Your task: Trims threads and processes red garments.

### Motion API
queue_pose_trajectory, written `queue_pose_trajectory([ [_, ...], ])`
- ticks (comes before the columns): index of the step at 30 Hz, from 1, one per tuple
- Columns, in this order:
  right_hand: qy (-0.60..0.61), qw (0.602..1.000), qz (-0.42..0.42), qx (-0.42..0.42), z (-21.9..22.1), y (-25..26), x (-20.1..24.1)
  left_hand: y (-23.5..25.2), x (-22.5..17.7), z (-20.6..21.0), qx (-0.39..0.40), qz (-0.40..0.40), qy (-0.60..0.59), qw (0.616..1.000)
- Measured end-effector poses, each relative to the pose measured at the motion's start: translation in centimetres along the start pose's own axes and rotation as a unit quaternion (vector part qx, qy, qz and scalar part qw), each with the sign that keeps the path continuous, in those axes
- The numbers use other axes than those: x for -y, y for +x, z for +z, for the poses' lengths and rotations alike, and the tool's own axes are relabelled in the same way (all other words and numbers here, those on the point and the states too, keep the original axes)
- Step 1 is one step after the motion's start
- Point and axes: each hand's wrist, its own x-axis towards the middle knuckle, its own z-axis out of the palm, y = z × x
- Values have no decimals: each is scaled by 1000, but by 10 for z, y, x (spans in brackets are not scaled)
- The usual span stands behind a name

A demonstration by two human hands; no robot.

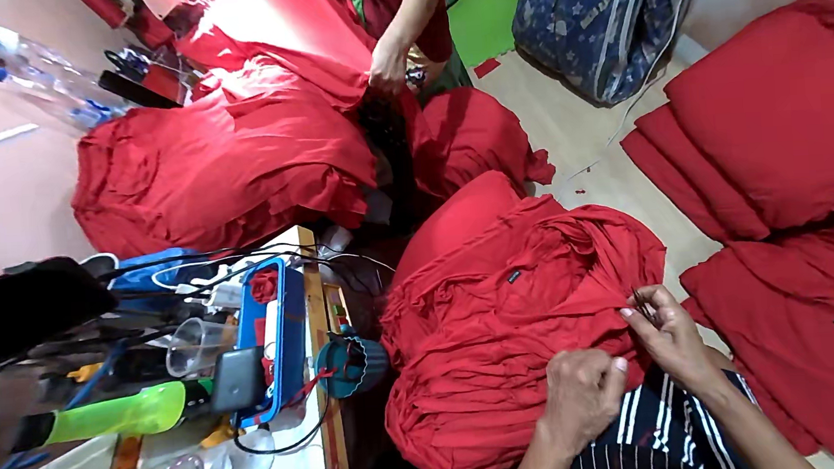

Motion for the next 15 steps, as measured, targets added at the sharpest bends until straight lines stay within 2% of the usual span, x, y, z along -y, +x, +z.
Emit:
queue_pose_trajectory([
  [2, 0, 1000, 2, 1, 0, 0, -1, -4, -1, -1, 9, 38, 10, 999],
  [3, 0, 1000, 2, 0, 0, 0, -1, -4, -2, -2, 4, 32, 4, 999],
  [4, -1, 1000, 2, -2, 0, 0, -1, -2, -6, -3, 11, 1, -15, 1000],
  [6, 3, 1000, 2, -4, 0, 0, 0, 3, -20, -10, 87, -130, -96, 983],
  [8, 21, 1000, 5, -8, 2, 0, 2, 10, -32, -12, 157, -271, -229, 922],
  [9, 35, 999, 10, -10, 2, 0, 4, 12, -32, -9, 154, -333, -310, 877],
  [11, 60, 998, 13, -14, 2, -1, 8, 16, -31, 0, 72, -426, -450, 781],
  [13, 73, 997, 9, -18, 2, -2, 9, 22, -31, 5, -26, -475, -532, 700],
  [15, 80, 997, 8, -15, 2, -2, 12, 30, -33, 5, -86, -502, -553, 659],
])
